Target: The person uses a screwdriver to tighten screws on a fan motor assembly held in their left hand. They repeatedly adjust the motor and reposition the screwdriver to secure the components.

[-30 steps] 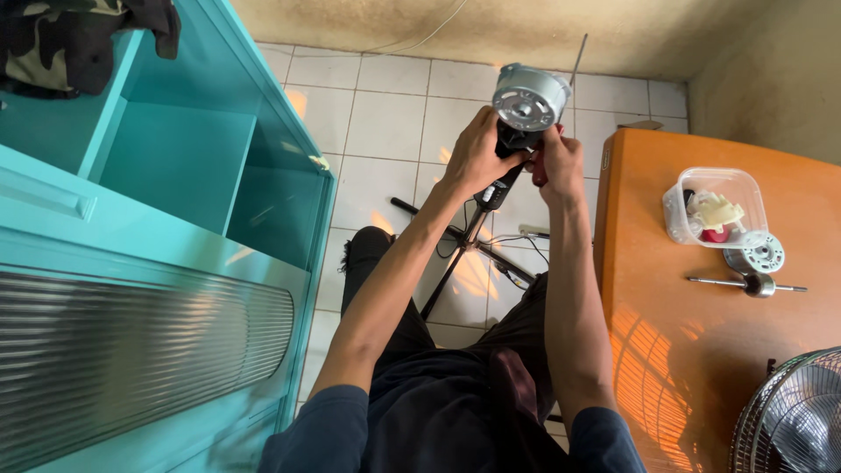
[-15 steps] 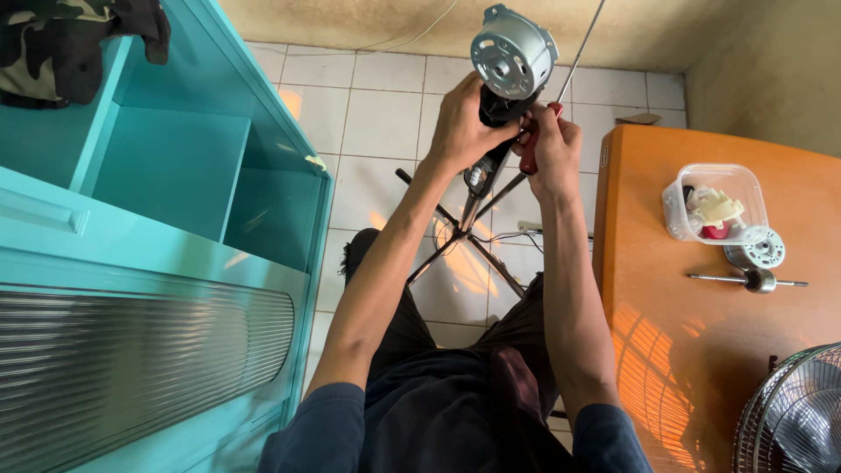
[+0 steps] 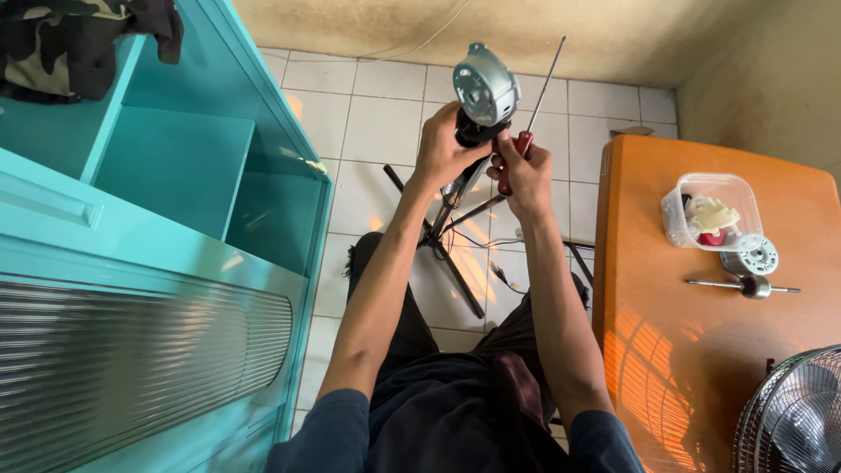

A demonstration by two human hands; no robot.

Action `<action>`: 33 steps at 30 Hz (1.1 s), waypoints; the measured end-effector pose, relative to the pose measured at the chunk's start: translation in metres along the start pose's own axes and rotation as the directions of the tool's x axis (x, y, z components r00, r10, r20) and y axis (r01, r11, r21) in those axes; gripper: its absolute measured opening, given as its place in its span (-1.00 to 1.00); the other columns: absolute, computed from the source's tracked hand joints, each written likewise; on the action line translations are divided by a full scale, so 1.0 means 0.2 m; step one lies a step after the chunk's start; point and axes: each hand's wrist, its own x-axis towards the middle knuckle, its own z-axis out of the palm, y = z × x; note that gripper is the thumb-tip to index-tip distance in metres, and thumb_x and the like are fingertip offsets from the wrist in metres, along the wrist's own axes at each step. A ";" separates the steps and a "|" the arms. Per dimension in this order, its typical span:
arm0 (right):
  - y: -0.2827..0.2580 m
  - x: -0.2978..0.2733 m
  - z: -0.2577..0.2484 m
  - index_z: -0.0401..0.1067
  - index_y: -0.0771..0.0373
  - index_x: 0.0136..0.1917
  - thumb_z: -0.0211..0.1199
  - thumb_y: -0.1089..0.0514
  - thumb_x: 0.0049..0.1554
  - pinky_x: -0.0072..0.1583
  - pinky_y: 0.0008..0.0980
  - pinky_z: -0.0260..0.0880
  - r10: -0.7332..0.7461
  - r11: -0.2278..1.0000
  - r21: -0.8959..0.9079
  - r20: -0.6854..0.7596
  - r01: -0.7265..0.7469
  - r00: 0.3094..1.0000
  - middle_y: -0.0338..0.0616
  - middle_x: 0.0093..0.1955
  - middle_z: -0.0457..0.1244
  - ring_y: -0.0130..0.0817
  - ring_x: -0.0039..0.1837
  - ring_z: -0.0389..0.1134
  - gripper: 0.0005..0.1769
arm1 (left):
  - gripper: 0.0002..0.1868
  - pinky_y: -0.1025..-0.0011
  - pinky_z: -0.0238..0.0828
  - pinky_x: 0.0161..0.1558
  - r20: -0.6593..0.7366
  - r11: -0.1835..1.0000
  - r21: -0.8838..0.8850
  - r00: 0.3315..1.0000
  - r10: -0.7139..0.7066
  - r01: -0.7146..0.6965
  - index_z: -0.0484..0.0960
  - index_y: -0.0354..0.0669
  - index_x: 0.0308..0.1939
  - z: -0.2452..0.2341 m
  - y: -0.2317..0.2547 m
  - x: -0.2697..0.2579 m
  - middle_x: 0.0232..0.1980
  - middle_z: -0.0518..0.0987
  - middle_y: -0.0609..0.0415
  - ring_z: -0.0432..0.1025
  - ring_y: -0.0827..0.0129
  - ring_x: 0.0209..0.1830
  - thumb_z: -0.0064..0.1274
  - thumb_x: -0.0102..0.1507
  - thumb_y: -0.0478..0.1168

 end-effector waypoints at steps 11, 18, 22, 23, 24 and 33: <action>0.04 0.02 0.06 0.50 0.60 -0.11 0.35 0.24 0.19 -0.32 -0.45 0.26 0.014 0.986 -0.167 -0.075 -0.027 0.997 -0.02 -0.25 0.36 -0.46 -0.35 0.22 -0.73 | -0.51 0.31 0.56 0.07 -0.050 0.995 -0.063 0.995 -0.086 0.083 0.65 -0.33 0.01 -0.02 -0.19 -0.11 -0.05 0.69 -0.10 0.63 0.20 -0.02 0.45 0.05 -0.28; 0.09 0.06 0.07 0.47 0.59 -0.18 0.21 0.36 0.15 -0.30 -0.41 0.28 0.014 0.996 -0.082 -0.067 -0.019 0.998 -0.08 -0.30 0.31 -0.48 -0.33 0.23 -0.83 | -0.40 0.31 0.52 0.01 0.000 0.986 -0.051 0.987 -0.159 0.159 0.62 -0.30 -0.03 -0.05 -0.21 -0.08 -0.10 0.66 -0.07 0.58 0.20 -0.08 0.58 -0.02 -0.14; 0.14 0.08 0.07 0.38 0.50 -0.26 0.18 0.33 0.21 -0.31 -0.40 0.27 0.000 0.996 -0.089 -0.071 -0.007 0.997 -0.09 -0.35 0.25 -0.46 -0.37 0.20 -0.78 | -0.41 0.31 0.51 0.01 0.044 0.977 -0.077 0.980 -0.195 0.198 0.62 -0.28 0.00 -0.05 -0.24 -0.10 -0.05 0.61 -0.06 0.55 0.19 -0.06 0.56 0.00 -0.16; 0.16 0.08 0.08 0.38 0.49 -0.26 0.17 0.33 0.21 -0.31 -0.40 0.27 0.000 0.996 -0.084 -0.070 -0.006 0.998 -0.10 -0.36 0.25 -0.46 -0.37 0.20 -0.78 | -0.41 0.31 0.52 0.04 0.062 0.980 -0.105 0.985 -0.163 0.169 0.60 -0.28 0.04 -0.06 -0.26 -0.10 0.01 0.60 -0.07 0.54 0.19 0.00 0.53 0.03 -0.20; 0.16 0.08 0.09 0.38 0.48 -0.27 0.16 0.33 0.22 -0.32 -0.40 0.27 0.000 0.997 -0.079 -0.070 -0.006 0.998 -0.10 -0.36 0.24 -0.46 -0.37 0.20 -0.78 | -0.41 0.30 0.52 0.08 0.079 0.981 -0.135 0.988 -0.131 0.141 0.57 -0.28 0.09 -0.06 -0.28 -0.09 0.06 0.58 -0.07 0.54 0.18 0.06 0.50 0.05 -0.24; 0.08 -0.04 0.16 0.47 0.55 -0.10 0.29 0.25 0.21 -0.34 -0.46 0.24 -0.062 0.986 -0.159 -0.135 0.040 0.989 -0.04 -0.24 0.38 -0.53 -0.37 0.21 -0.77 | -0.37 0.31 0.44 0.28 0.063 0.929 -0.359 0.995 -0.072 0.090 0.47 -0.31 0.22 0.02 -0.37 -0.10 0.20 0.52 -0.05 0.47 0.20 0.25 0.37 0.09 -0.42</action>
